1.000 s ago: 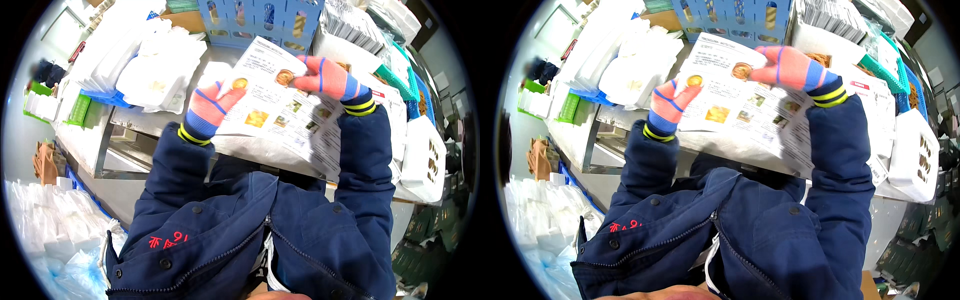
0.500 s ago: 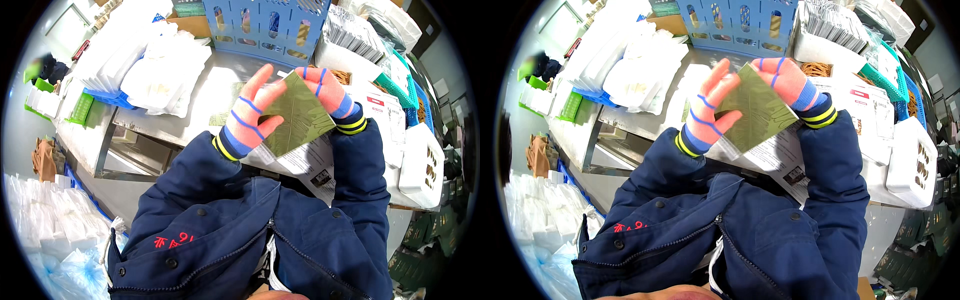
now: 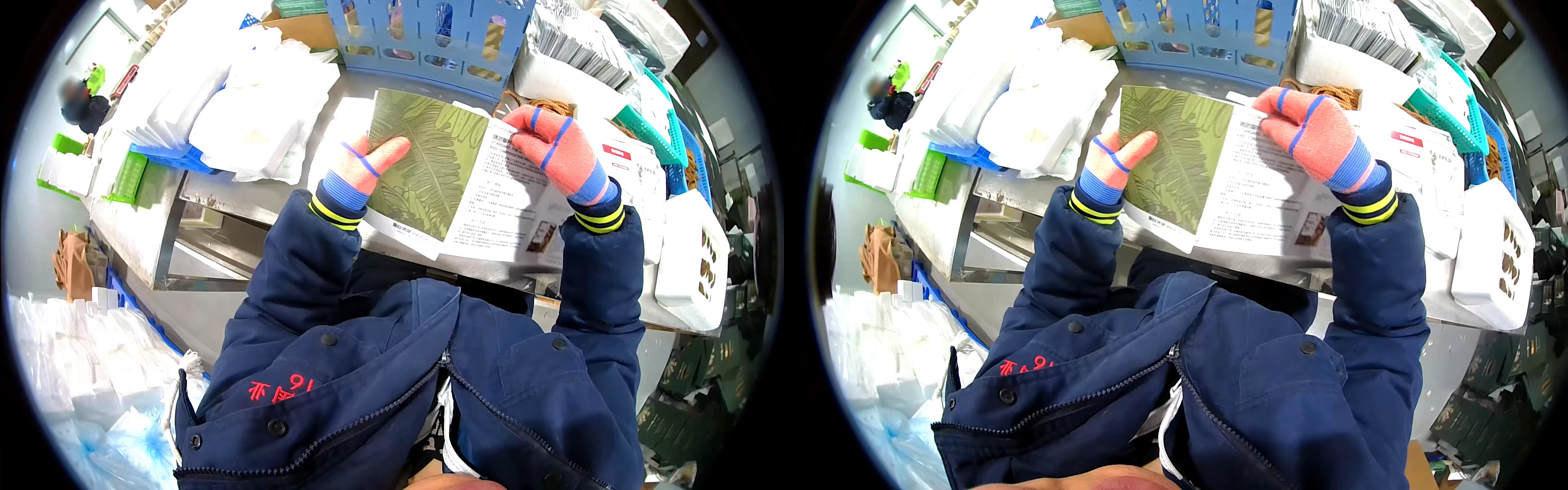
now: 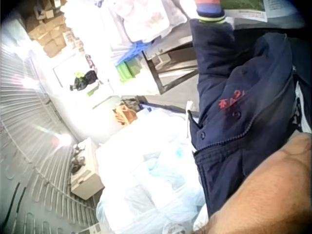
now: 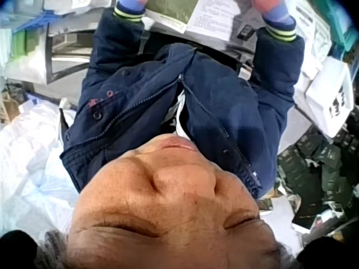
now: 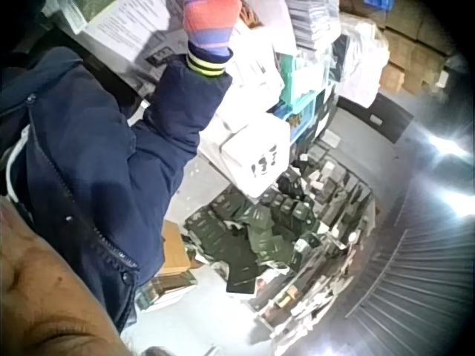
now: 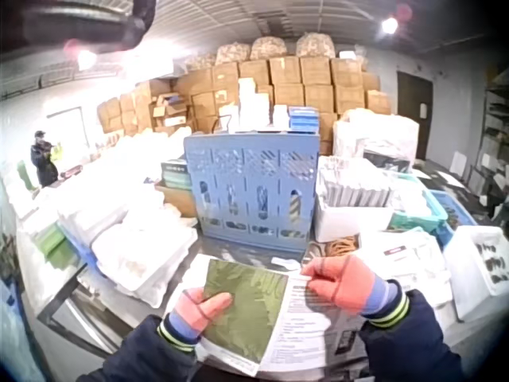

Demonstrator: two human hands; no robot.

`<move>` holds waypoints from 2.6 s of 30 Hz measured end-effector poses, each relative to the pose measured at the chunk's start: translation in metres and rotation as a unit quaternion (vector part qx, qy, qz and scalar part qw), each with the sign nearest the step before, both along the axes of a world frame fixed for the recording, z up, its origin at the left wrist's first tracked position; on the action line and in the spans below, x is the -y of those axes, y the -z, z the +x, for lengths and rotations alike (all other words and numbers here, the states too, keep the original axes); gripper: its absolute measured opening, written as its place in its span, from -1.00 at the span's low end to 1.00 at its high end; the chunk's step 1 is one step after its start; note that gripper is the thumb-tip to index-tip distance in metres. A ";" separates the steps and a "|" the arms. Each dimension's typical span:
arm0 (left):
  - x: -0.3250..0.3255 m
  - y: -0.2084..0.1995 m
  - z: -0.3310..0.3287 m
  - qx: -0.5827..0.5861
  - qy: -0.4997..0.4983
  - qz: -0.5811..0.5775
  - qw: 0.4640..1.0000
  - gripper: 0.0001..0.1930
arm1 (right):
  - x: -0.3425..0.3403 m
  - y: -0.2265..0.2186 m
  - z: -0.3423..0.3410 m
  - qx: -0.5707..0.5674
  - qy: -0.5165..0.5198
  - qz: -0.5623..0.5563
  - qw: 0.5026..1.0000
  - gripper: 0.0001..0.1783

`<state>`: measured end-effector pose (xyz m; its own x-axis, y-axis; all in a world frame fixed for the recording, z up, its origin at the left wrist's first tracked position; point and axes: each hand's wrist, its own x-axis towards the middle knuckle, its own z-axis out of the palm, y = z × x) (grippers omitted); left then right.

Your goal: The person repeatedly picks up small folded pamphlets from a blue basket, unfolds them to view the printed content, refolds them, and places them into a white tray. The person continues this cycle throughout the clip.

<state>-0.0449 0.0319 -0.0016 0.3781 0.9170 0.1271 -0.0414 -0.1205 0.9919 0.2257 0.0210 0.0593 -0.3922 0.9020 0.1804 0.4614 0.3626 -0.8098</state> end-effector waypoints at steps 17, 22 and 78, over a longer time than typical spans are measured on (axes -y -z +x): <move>0.052 0.012 0.062 0.432 0.261 -0.300 0.810 -0.34 | 0.010 0.009 -0.055 -0.088 0.050 0.087 0.991 -0.88; 0.062 -0.007 0.043 0.377 0.234 -0.280 0.851 -0.24 | 0.011 0.002 -0.062 0.066 0.114 0.279 0.951 -0.79; 0.044 0.021 0.076 0.405 0.302 -0.321 0.801 -0.40 | 0.007 0.014 -0.065 -0.149 0.111 0.364 0.913 -0.88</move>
<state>0.0316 -0.0116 -0.0222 0.8088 0.5734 0.1304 -0.5619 0.6881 0.4591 0.1605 0.0137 0.0453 -0.0501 0.5516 0.8326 0.3876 0.7790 -0.4928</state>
